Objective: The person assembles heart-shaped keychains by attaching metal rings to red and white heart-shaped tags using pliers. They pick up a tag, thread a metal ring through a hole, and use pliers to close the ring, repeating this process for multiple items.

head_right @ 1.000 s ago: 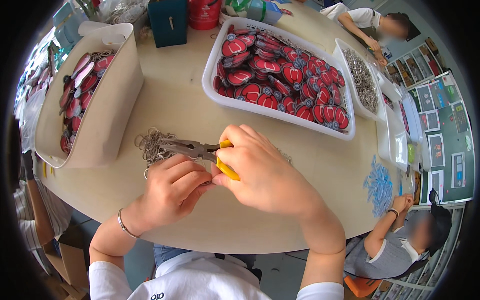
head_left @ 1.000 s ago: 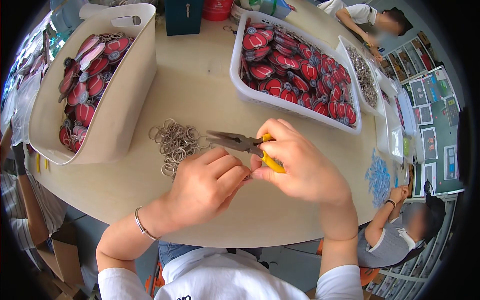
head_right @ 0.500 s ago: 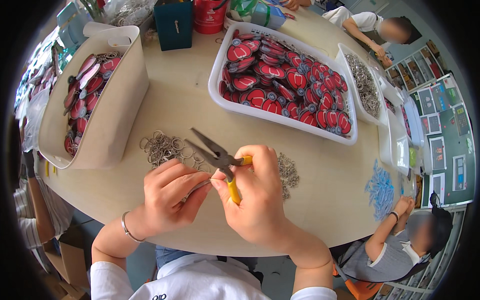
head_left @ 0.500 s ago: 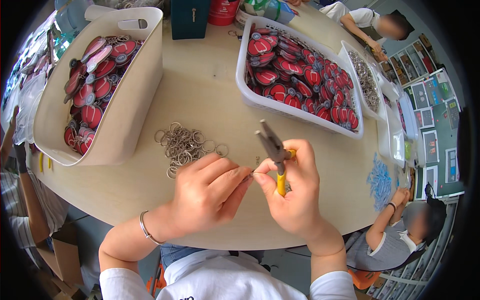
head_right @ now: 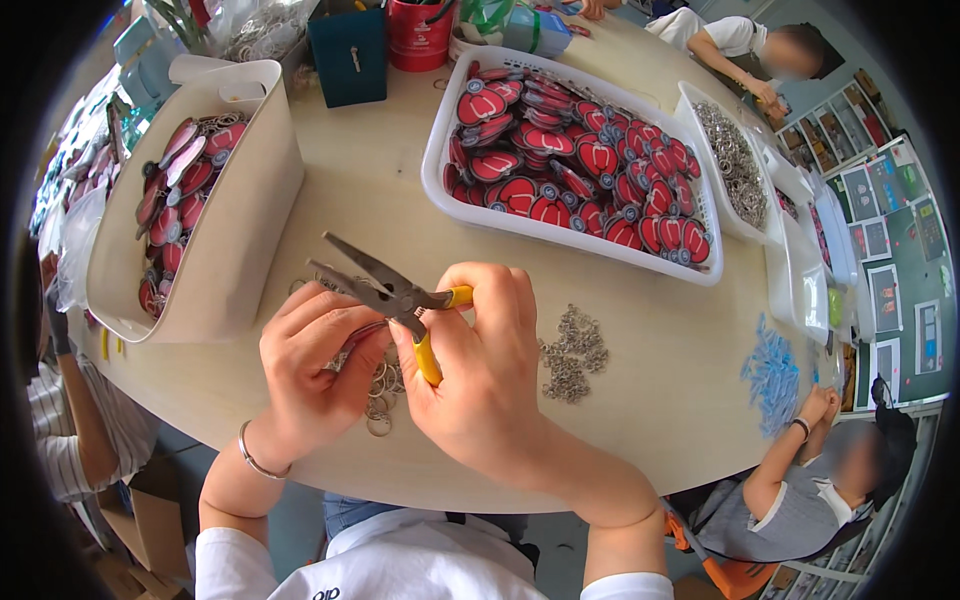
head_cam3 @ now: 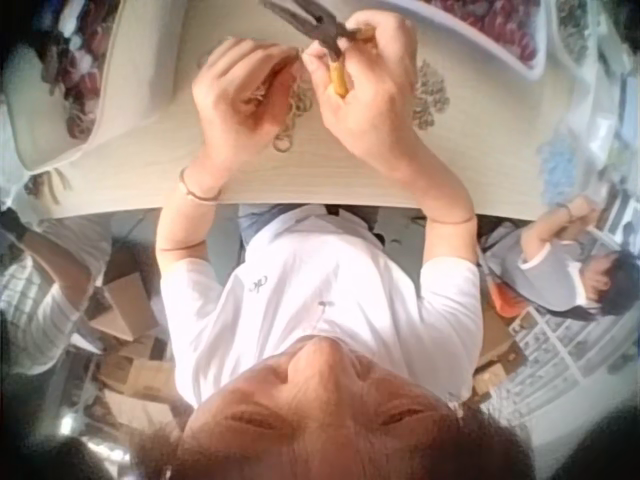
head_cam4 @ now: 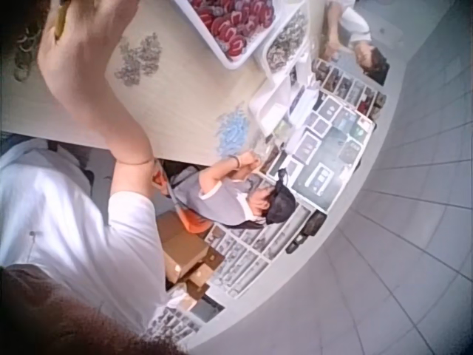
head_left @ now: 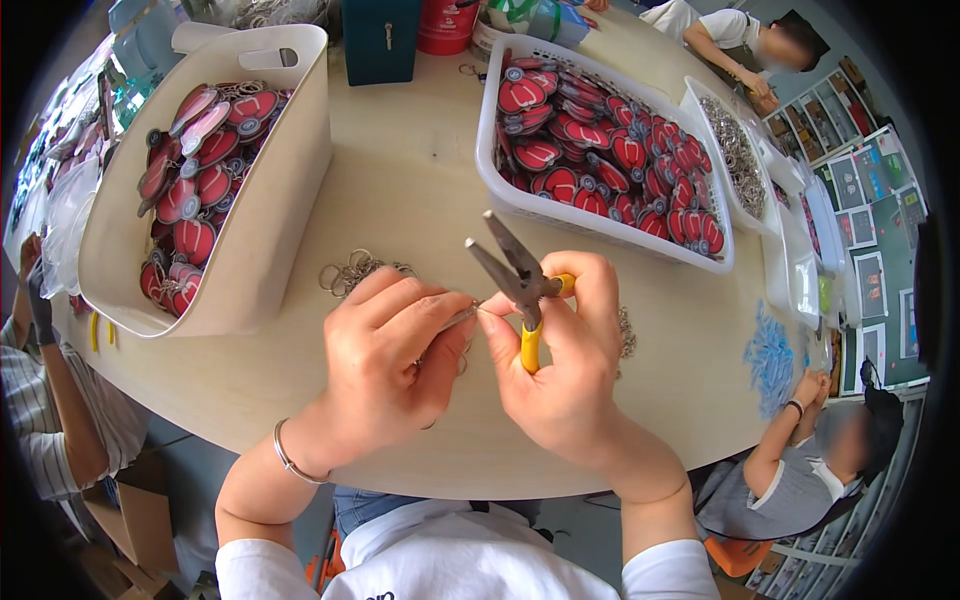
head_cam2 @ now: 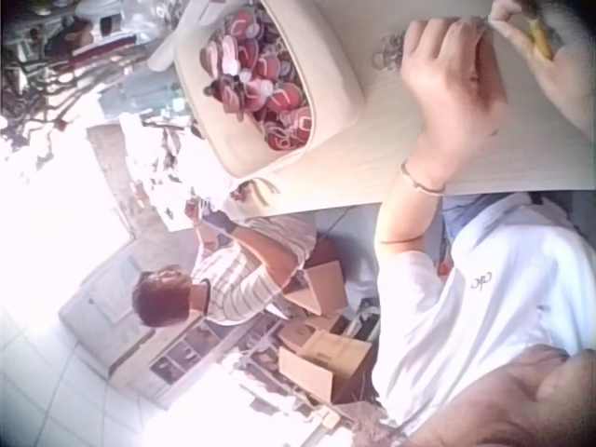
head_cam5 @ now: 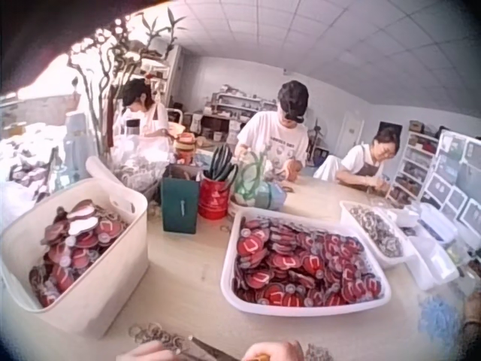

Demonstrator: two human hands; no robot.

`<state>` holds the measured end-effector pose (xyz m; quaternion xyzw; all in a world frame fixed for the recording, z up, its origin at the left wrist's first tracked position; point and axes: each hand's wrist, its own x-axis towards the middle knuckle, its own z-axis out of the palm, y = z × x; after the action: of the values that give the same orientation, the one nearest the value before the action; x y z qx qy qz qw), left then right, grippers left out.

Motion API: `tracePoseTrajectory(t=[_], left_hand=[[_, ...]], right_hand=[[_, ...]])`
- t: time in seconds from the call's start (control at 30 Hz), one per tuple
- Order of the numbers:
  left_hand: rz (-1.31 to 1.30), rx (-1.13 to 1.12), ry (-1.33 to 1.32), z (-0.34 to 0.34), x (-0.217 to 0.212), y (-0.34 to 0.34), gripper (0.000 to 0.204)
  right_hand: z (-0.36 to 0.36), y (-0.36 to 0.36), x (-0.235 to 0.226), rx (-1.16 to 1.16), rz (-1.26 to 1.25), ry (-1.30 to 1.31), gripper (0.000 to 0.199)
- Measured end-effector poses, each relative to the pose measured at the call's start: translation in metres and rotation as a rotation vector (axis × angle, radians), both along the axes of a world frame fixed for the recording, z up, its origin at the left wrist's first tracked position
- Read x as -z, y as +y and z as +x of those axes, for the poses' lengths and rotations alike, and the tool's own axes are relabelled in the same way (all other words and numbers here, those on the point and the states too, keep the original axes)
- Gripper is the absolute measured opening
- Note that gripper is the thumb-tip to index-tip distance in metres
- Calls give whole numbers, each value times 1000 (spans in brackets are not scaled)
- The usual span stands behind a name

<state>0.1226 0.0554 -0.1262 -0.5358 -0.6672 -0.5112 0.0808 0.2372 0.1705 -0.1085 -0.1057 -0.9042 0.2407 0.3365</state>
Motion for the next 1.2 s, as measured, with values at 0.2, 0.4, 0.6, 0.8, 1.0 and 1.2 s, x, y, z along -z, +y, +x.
tracePoseTrajectory(t=[0.2, 0.4, 0.6, 0.8, 1.0, 1.2], left_hand=[[51, -144, -34, -21, -8, -7, 16], [65, -134, -4, -22, -7, -5, 20], [68, -125, 17, -23, -2, -5, 22], [78, -100, 54, -20, 4, 0, 21], [39, -23, 13, -10, 8, 1, 19], [66, 29, 22, -1, 6, -1, 25]], right_hand=[[-14, 22, 27, 24, -283, -59, 18], [-25, 29, 59, -46, -88, -442, 27], [-29, 36, 60, -61, -113, -500, 25], [-19, 46, 43, -43, -392, -520, 26], [2, 43, -6, -58, -392, -295, 22], [11, 32, -40, -121, -354, -121, 23]])
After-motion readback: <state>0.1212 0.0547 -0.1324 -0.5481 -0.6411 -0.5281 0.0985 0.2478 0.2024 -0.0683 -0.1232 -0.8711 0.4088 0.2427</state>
